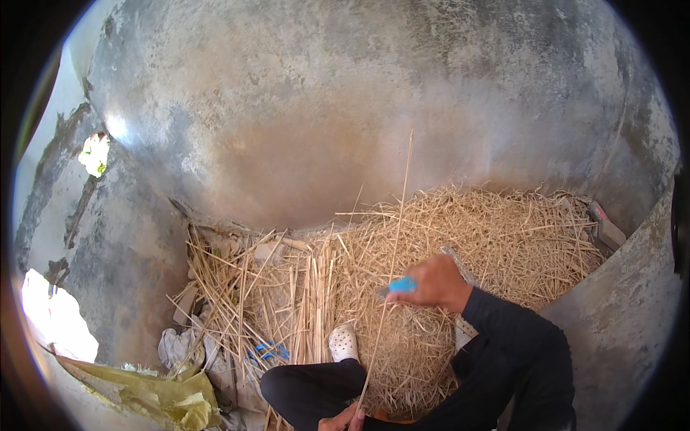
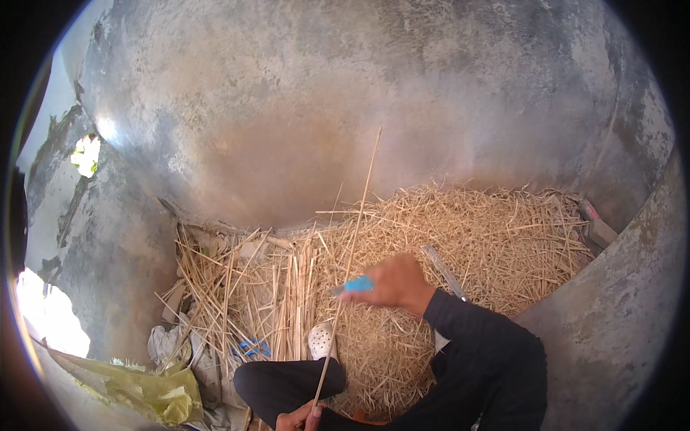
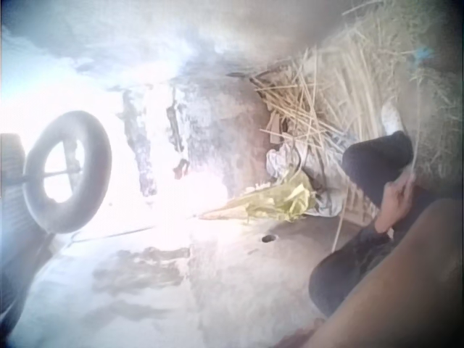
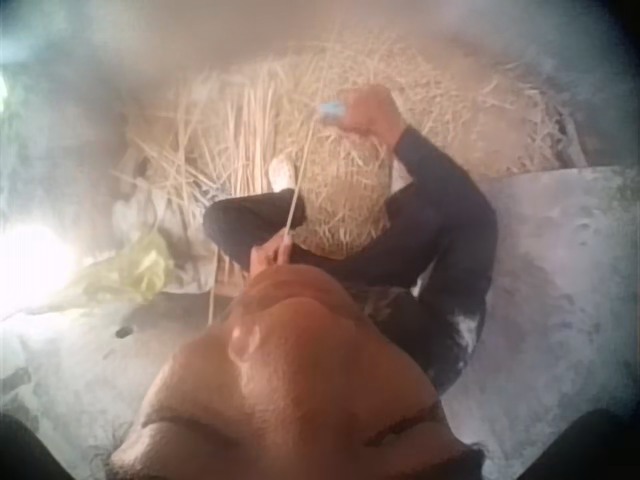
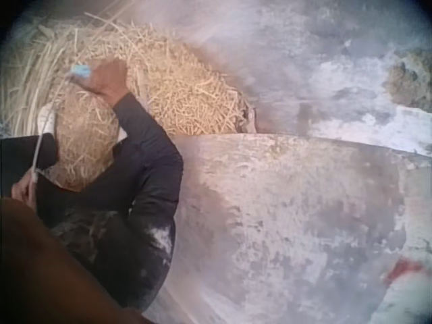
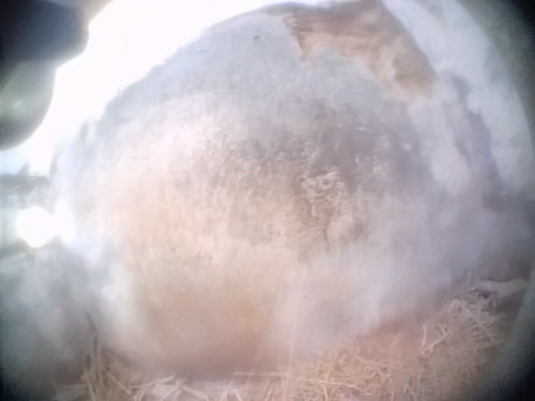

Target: The person sits cross-legged on a bed of straw and uses a blue utility knife to peel the outer layer off a long, thin wooden stick. They hold the stick vertically with their left hand and scrape downwards with the knife in their right hand, repeating the motion along the length of the stick.

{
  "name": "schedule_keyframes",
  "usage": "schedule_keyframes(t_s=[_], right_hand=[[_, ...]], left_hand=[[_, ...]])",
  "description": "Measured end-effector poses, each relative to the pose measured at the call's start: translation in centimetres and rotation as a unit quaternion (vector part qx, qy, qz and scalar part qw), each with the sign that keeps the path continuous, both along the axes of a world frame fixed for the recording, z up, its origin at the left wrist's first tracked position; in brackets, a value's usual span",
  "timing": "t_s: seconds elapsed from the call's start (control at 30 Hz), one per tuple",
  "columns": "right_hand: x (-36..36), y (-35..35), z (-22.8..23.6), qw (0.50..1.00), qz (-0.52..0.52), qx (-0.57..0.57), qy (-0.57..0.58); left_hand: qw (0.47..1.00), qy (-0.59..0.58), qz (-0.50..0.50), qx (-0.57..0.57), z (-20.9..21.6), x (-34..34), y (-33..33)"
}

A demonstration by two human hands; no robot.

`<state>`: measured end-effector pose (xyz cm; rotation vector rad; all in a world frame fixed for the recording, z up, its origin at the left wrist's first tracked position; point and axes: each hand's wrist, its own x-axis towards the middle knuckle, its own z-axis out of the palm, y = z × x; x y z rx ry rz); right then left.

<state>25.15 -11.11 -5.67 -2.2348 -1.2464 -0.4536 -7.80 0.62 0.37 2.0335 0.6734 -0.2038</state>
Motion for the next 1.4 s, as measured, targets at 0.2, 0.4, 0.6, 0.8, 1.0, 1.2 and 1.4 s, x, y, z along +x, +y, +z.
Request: schedule_keyframes(t_s=[0.2,0.4,0.6,0.8,1.0,1.2,1.4], right_hand=[[6.4,-2.7,0.0,0.989,-0.130,0.010,0.064],[2.4,-2.8,-0.1,0.997,-0.069,0.003,0.032],[5.4,-3.9,0.1,0.989,-0.140,0.022,0.052],[4.7,-4.1,1.1,0.991,-0.132,0.004,0.013],[8.4,-5.5,0.5,0.976,-0.212,0.045,0.008],[11.0,-6.4,1.2,0.958,-0.286,-0.002,-0.006],[17.2,-9.8,-1.2,0.858,-0.496,0.055,0.120]], left_hand=[[0.998,0.041,-0.035,0.009,-0.6,-1.9,0.0],[0.999,0.034,-0.025,-0.001,-1.7,-3.4,0.4],[0.996,0.073,-0.022,0.042,-4.5,-5.8,1.4],[0.990,-0.124,-0.056,0.024,-8.2,-9.1,3.1],[0.972,-0.168,-0.136,0.094,-3.5,-7.5,3.1],[0.957,-0.216,-0.182,0.067,-8.2,-10.1,4.1],[0.958,-0.134,-0.235,0.095,-12.1,-13.5,4.5]])
